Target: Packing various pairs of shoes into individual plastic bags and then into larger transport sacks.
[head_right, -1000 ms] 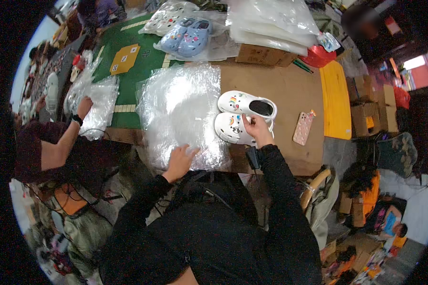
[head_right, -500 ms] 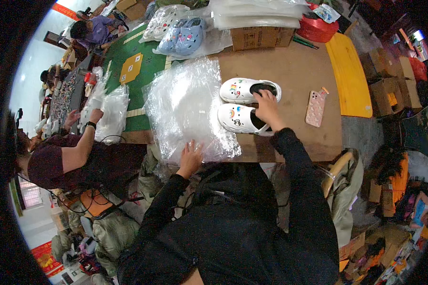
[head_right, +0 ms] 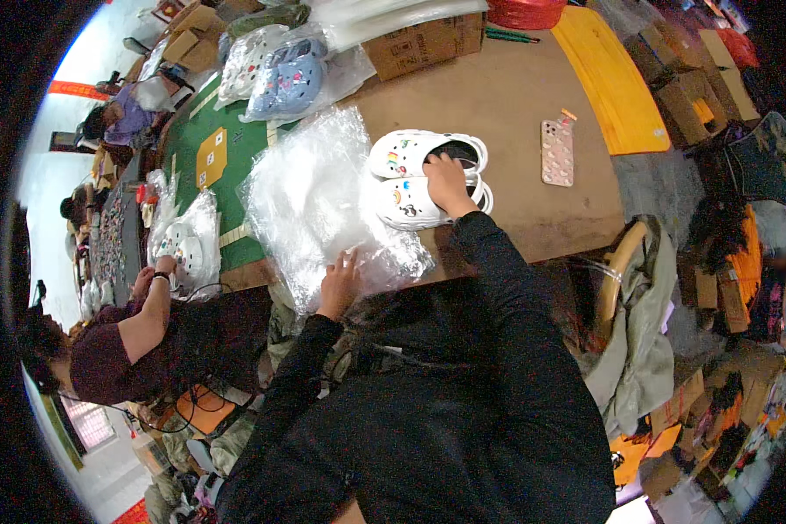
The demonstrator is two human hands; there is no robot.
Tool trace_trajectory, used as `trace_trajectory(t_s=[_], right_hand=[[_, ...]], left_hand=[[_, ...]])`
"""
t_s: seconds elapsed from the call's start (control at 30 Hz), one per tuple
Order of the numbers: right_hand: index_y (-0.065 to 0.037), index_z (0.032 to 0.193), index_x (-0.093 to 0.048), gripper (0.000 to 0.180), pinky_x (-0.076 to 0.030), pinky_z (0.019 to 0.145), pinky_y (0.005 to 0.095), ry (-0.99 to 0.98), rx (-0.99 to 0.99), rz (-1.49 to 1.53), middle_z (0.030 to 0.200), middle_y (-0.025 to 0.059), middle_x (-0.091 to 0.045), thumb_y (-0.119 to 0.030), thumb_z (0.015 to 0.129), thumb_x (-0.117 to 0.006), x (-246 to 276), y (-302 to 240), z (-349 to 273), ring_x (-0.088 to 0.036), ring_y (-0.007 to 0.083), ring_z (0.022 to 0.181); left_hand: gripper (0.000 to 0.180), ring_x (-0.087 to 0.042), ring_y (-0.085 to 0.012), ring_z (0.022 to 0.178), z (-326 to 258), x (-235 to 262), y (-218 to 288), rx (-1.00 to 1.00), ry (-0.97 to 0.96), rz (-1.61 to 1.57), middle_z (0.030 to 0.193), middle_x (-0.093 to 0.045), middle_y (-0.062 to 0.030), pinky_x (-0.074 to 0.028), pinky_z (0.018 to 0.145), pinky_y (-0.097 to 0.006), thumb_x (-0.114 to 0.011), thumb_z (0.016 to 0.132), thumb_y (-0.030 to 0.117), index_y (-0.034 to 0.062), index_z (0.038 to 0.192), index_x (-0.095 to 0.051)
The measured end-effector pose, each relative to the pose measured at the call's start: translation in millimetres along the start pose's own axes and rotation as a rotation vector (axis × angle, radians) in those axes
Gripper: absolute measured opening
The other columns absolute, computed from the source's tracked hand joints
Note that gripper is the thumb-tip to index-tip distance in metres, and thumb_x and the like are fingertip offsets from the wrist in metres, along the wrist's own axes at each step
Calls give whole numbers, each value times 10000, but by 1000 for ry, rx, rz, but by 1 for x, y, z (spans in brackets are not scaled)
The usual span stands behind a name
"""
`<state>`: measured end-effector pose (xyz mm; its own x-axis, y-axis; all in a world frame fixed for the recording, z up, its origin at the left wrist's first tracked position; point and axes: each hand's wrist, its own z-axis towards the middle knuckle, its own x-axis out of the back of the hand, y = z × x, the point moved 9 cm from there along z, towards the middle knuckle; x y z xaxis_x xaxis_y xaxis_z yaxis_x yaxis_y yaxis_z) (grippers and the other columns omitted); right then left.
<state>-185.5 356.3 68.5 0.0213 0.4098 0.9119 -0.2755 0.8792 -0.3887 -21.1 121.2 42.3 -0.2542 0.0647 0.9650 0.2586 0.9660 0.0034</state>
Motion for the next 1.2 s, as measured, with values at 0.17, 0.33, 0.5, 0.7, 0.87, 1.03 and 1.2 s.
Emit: trace_trajectory(t_s=[0.17, 0.33, 0.5, 0.7, 0.87, 1.03, 1.2], right_hand=[[-21, 834, -627, 171, -418, 757, 437, 227, -84, 411, 961, 130, -596, -74, 700, -536, 29, -1, -26, -516, 349, 906], [-1, 1087, -579, 318, -441, 845, 294, -276, -301, 1299, 1071, 82, -614, -89, 782, -606, 28, -58, -67, -555, 152, 972], [-10, 1130, -563, 359, -428, 885, 311, -539, -114, 1081, 1149, 95, -580, -98, 786, -612, 63, -113, -87, -541, 155, 1026], [-7, 1155, -553, 359, -456, 848, 295, -634, -285, 1274, 1101, 86, -600, -75, 806, -602, 23, -111, -100, -568, 143, 974], [4, 1140, -558, 329, -462, 838, 287, -720, -353, 1308, 1089, 83, -600, -74, 822, -589, 3, -130, -98, -570, 132, 957], [42, 1077, -560, 280, -457, 807, 309, -440, -314, 874, 1027, 150, -614, -60, 816, -543, -22, -77, -89, -585, 200, 942], [62, 825, -543, 153, -420, 773, 476, -280, -129, 285, 918, 243, -548, -36, 712, -509, 8, -102, -71, -517, 413, 878]], left_hand=[[407, -595, -314, 774, 8, 15, -15, 31, 113, -222, 1039, -603, -139, -483, 690, -381, -514, 830, 194, 46, 1208, -489], [288, -571, -304, 747, 17, 2, -43, -161, 217, -229, 854, -595, -117, -470, 644, -399, -514, 731, 42, 25, 1012, -572], [221, -553, -304, 725, 25, 43, -54, -254, 485, -788, 832, -588, -111, -460, 632, -398, -610, 687, 100, 73, 906, -629], [564, -516, -308, 752, 28, 82, -48, 5, 376, -593, 1028, -560, -170, -432, 670, -387, -636, 723, 169, 41, 1245, -465], [676, -495, -303, 768, 10, 105, -57, -184, 546, -470, 1356, -370, -141, -439, 677, -367, -566, 683, 11, -14, 1321, -342], [706, -473, -293, 742, 0, 113, -43, -339, 479, -433, 1338, -402, -99, -455, 686, -342, -498, 626, -91, -1, 1312, -359], [707, -466, -254, 755, -14, 108, -26, -392, 467, -417, 1359, -387, -57, -457, 694, -320, -509, 616, -85, 10, 1304, -375]])
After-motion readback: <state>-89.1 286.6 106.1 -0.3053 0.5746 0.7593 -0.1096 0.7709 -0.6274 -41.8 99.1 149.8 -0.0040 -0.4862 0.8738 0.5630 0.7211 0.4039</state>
